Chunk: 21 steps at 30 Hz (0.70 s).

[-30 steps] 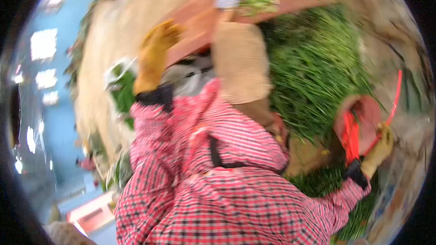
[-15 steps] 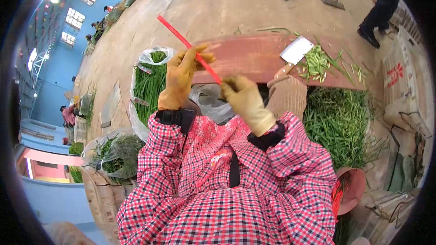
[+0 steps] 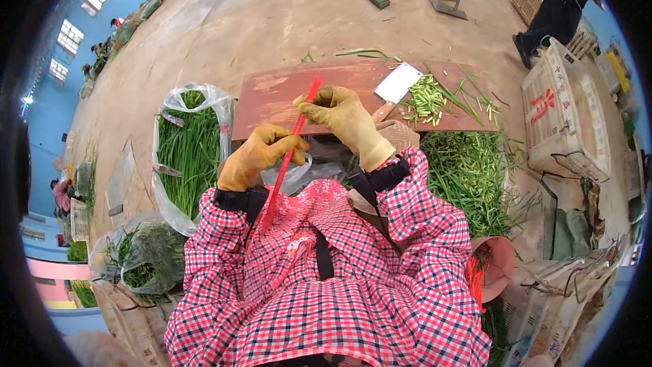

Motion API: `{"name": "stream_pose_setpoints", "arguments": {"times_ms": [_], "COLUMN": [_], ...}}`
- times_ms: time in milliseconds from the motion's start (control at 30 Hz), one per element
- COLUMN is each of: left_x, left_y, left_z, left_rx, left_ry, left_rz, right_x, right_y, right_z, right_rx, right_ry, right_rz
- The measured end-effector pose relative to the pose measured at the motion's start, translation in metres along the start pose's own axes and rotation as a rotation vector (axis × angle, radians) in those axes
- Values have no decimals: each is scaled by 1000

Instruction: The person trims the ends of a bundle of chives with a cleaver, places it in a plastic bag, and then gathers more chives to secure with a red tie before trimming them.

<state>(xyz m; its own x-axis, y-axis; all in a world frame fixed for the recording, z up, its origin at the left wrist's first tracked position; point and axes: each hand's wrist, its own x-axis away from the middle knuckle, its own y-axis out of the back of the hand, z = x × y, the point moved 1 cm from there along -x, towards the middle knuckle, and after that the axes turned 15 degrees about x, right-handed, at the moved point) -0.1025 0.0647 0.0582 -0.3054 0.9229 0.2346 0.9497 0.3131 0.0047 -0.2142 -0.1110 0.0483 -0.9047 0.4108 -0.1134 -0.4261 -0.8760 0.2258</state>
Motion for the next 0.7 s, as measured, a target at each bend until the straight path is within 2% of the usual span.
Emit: {"name": "stream_pose_setpoints", "arguments": {"times_ms": [233,333,433,467,567,600,700], "left_x": [-6,-7,-9,-11,-21,-25,-39], "left_y": [10,15,11,14,30,33,44], "left_z": [14,20,23,25,38,38,42], "left_rx": [111,172,303,347,473,525,606], "left_ry": [8,-3,-45,-51,-142,-167,-222], "left_rz": [-65,-65,-112,-153,-280,-345,-485], "right_x": [-1,-11,-25,-36,-22,-13,18], "right_y": [-16,-22,-32,-31,-18,-17,-27], "right_z": [-3,-12,-22,-40,-48,-49,-39], "right_rx": [182,1169,1311,1091,717,952,1073], "right_ry": [137,764,647,500,467,506,566], "right_rz": [-155,-351,-204,-234,-517,-495,-86]}}
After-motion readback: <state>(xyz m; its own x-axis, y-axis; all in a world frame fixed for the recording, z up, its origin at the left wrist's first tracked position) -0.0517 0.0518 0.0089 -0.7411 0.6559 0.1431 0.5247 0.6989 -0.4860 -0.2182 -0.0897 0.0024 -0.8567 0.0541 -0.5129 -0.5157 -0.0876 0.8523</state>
